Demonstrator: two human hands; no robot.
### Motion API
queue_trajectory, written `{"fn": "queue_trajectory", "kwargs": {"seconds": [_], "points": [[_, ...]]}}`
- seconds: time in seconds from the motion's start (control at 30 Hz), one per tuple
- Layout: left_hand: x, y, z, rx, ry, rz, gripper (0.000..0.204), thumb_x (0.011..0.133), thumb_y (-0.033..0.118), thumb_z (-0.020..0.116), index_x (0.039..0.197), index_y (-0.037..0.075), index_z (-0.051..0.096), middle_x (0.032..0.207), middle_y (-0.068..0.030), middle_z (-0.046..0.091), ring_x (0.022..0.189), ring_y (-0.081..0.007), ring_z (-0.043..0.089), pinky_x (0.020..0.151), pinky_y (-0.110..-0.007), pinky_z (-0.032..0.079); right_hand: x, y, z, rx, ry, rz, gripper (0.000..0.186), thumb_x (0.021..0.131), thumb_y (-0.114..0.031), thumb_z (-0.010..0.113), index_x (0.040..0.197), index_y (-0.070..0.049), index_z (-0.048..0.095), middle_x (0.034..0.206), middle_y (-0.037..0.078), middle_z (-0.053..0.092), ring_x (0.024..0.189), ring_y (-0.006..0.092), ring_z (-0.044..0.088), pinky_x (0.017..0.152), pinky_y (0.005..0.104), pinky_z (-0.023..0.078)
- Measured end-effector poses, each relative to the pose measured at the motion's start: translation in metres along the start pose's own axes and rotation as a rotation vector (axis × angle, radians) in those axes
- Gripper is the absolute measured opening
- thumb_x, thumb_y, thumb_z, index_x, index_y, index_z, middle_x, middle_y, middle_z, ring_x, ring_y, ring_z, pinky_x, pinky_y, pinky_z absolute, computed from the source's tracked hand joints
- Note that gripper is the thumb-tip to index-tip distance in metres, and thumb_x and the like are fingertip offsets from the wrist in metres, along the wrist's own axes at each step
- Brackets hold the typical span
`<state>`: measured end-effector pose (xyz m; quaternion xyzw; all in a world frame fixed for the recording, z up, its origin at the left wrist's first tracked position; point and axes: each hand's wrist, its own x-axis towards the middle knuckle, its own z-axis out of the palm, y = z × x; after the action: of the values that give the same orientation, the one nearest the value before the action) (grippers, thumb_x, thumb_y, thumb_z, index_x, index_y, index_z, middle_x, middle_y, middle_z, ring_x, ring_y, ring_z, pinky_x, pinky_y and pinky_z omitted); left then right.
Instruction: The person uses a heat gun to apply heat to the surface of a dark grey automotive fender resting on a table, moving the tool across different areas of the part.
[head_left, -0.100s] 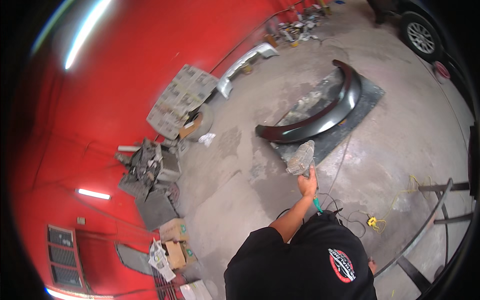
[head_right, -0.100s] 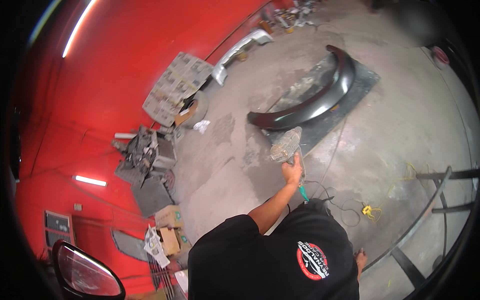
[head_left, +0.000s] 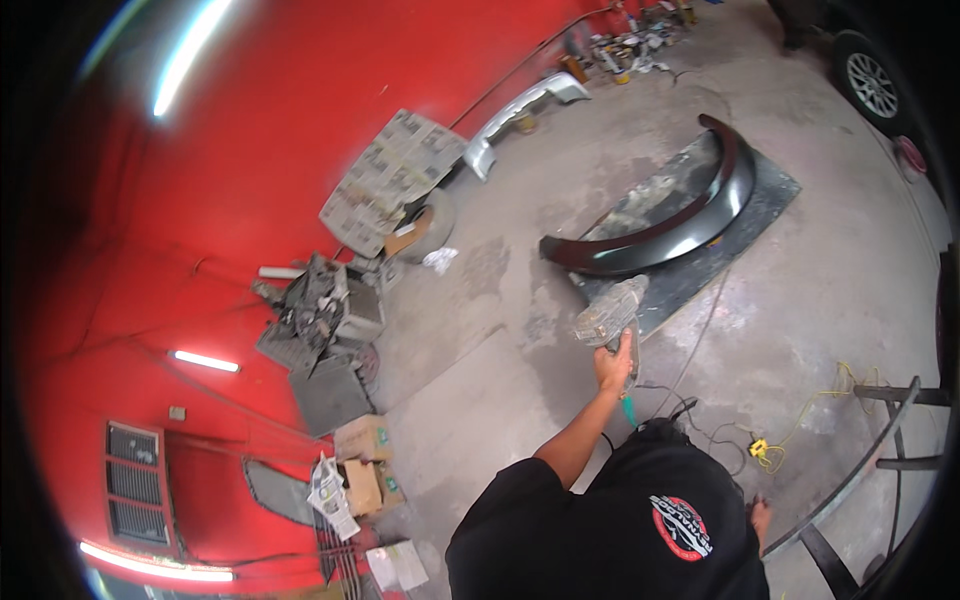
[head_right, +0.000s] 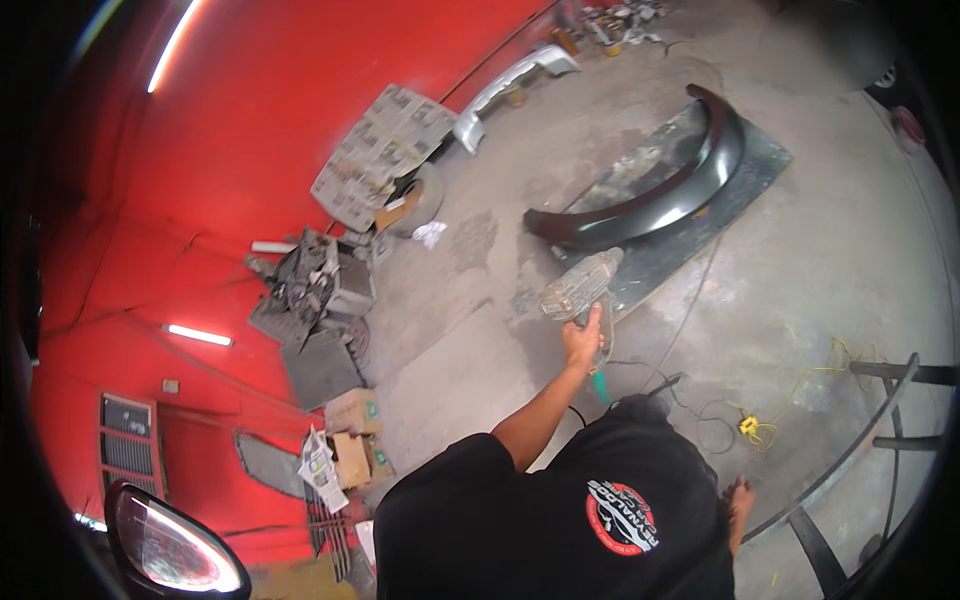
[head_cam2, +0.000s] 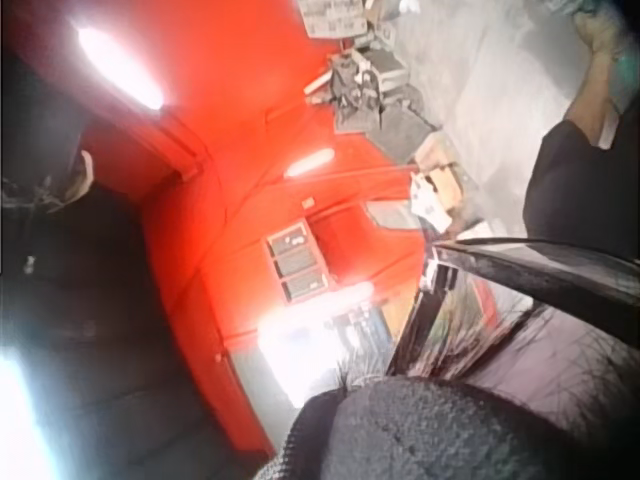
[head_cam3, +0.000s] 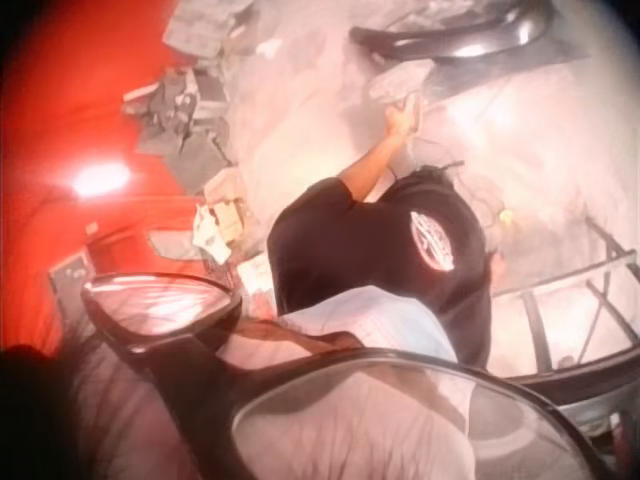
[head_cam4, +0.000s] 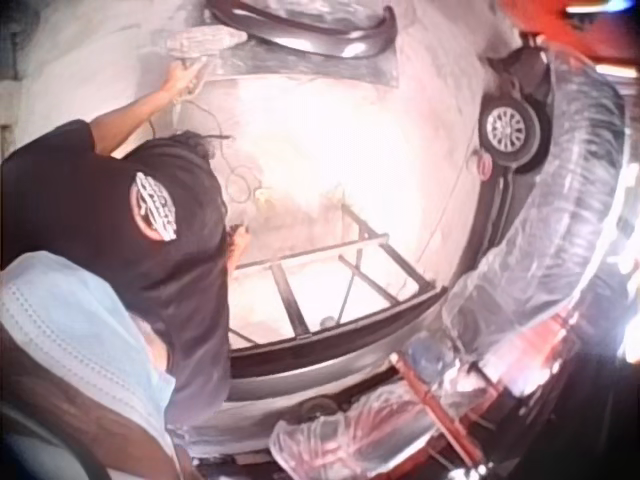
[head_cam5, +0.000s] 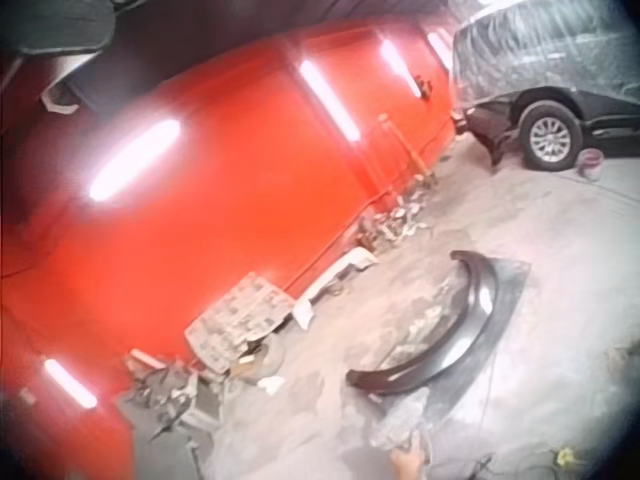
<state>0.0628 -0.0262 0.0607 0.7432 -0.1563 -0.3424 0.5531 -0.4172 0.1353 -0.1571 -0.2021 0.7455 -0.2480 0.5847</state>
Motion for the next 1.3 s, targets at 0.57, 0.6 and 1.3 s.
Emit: {"fn": "queue_trajectory", "kwargs": {"seconds": [0.57,0.6,1.3], "points": [[-0.035,-0.021,-0.235,-0.039,0.187,-0.103,0.032,0.088,0.034,0.061,0.092,0.004,0.053,0.064,-0.0028,0.052,0.047,-0.0123,0.049,0.041,-0.028,0.042,-0.038,0.017,0.072,-0.577,-0.313,0.013,0.032,0.089,-0.025,0.052,0.1,0.004,0.055,0.068,0.008,0.055,0.052,0.0188,0.055,0.042,0.0311,0.044],[-0.019,-0.023,-0.238,-0.034,0.224,-0.106,0.033,0.086,0.035,0.063,0.092,0.004,0.054,0.063,-0.0029,0.052,0.045,-0.0122,0.049,0.04,-0.027,0.041,-0.036,0.023,0.071,-0.643,-0.32,-0.025,0.031,0.089,-0.025,0.052,0.097,0.005,0.055,0.067,0.009,0.055,0.052,0.0195,0.055,0.042,0.0319,0.045],[0.479,-0.106,-0.351,0.389,0.251,-0.285,0.063,0.077,0.052,0.064,0.109,0.0,0.055,0.078,-0.017,0.063,0.064,-0.0294,0.062,0.06,-0.039,0.05,-0.184,0.021,0.416,-0.592,-0.022,-0.064,0.034,0.086,-0.03,0.053,0.088,0.003,0.06,0.07,0.015,0.061,0.068,0.0227,0.058,0.06,0.0376,0.047]]}}
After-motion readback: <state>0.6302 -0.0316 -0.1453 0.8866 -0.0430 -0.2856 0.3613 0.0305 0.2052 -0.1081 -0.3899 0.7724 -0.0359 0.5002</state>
